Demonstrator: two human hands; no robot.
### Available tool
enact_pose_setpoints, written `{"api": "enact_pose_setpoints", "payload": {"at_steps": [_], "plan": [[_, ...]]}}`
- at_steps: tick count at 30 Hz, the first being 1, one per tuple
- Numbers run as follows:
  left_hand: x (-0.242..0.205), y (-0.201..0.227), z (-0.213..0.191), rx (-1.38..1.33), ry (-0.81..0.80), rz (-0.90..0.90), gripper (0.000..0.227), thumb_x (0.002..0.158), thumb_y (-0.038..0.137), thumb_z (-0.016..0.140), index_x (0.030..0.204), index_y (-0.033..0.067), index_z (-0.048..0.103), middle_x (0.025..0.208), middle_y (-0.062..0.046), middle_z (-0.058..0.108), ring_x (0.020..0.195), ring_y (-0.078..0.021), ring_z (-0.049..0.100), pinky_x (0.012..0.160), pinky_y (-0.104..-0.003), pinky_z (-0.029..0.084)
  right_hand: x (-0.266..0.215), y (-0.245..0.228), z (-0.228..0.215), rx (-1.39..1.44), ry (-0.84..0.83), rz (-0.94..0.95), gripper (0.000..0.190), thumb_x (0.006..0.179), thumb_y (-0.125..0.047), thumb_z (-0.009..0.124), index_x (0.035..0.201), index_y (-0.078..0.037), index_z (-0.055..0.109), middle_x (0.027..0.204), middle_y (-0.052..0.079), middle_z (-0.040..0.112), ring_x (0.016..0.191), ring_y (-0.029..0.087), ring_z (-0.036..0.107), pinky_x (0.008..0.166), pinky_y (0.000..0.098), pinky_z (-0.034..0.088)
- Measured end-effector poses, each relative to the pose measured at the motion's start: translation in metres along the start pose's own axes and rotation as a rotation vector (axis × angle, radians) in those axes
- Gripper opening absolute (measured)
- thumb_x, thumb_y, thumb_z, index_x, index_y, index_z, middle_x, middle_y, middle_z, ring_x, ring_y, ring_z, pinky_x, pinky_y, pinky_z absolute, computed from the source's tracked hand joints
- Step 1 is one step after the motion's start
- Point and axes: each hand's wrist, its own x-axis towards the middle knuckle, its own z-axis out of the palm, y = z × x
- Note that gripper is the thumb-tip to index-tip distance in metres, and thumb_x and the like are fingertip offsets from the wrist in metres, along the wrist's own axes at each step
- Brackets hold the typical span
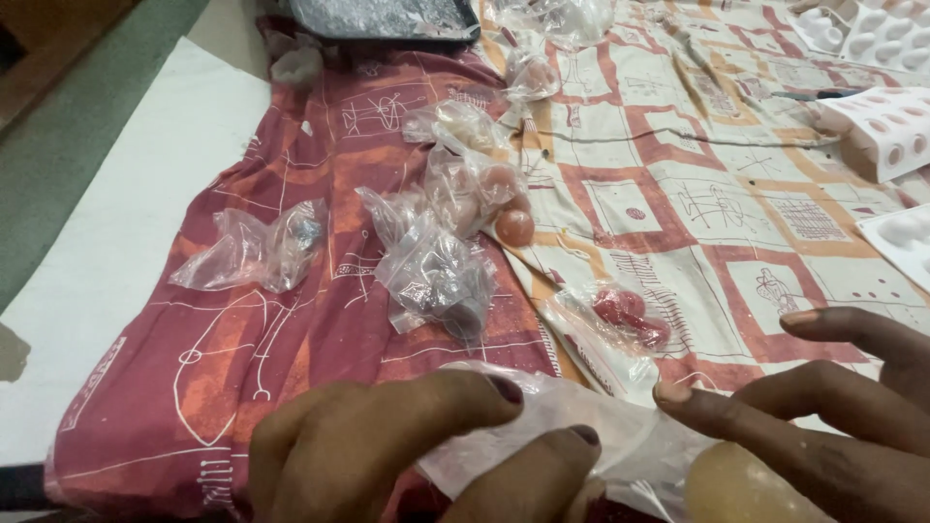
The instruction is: Sorting small round components into plastic bags and a box.
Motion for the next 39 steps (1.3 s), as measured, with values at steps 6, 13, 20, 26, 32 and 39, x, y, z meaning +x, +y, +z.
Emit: {"api": "enact_pose_setpoints", "payload": {"at_steps": [6,13,20,26,32,39], "plan": [[0.006,0.010,0.003,-0.126,0.101,-0.235,0.016,0.082,0.023,0.086,0.095,0.0280,0.078,0.109,-0.001,0.059,0.088,-0.0038,0.062,0.081,-0.025,0.053,-0.012,-0.001,0.002,-0.055,-0.042,-0.022,0.049,0.083,-0.053,0.066,0.131,-0.047,0.071,0.095,-0.024,0.069,0.097,0.001,0.068,0.118,0.0646,0.041],[0.010,0.016,0.003,-0.193,0.123,-0.354,0.017,0.079,0.022,0.087,0.092,0.0266,0.077,0.110,0.002,0.060,0.079,-0.0006,0.061,0.079,-0.023,0.053,-0.017,0.032,-0.005,-0.107,-0.122,-0.215,0.058,0.080,-0.072,0.062,0.137,-0.062,0.067,0.094,-0.029,0.064,0.103,0.013,0.064,0.118,0.0732,0.038],[0.013,0.018,0.000,-0.078,0.125,-0.263,0.020,0.078,0.022,0.088,0.095,0.0274,0.078,0.107,0.003,0.062,0.087,-0.0045,0.062,0.086,-0.027,0.053,0.044,0.001,-0.020,-0.034,-0.015,-0.058,0.058,0.068,-0.074,0.070,0.113,-0.037,0.073,0.111,0.007,0.069,0.110,0.028,0.065,0.105,0.0601,0.045],[0.029,0.010,-0.014,-0.084,0.154,-0.291,0.013,0.087,0.019,0.080,0.100,0.0179,0.077,0.112,-0.003,0.060,0.092,-0.0084,0.067,0.087,-0.030,0.058,0.046,-0.027,-0.016,-0.022,0.142,0.210,0.052,0.068,-0.052,0.070,0.117,-0.033,0.069,0.123,0.012,0.065,0.131,0.040,0.055,0.116,0.0585,0.044],[0.039,-0.001,-0.020,-0.114,0.160,-0.319,0.011,0.096,0.019,0.071,0.102,0.0105,0.074,0.113,-0.007,0.061,0.104,-0.0133,0.071,0.091,-0.034,0.057,0.051,-0.026,0.007,0.506,0.237,0.316,0.095,0.062,-0.035,0.082,0.146,-0.022,0.039,0.148,0.024,0.049,0.140,0.037,0.053,0.117,0.0546,0.044],[-0.008,-0.031,-0.013,-0.391,0.014,-0.074,0.049,0.107,0.044,0.060,0.141,0.0109,0.050,0.130,-0.014,0.063,0.121,-0.0253,0.069,0.104,-0.041,0.061,0.028,-0.020,0.040,0.834,0.222,0.498,0.096,0.075,-0.009,0.078,0.155,-0.011,0.025,0.136,0.029,0.058,0.130,0.035,0.062,0.107,0.0487,0.050]]}}
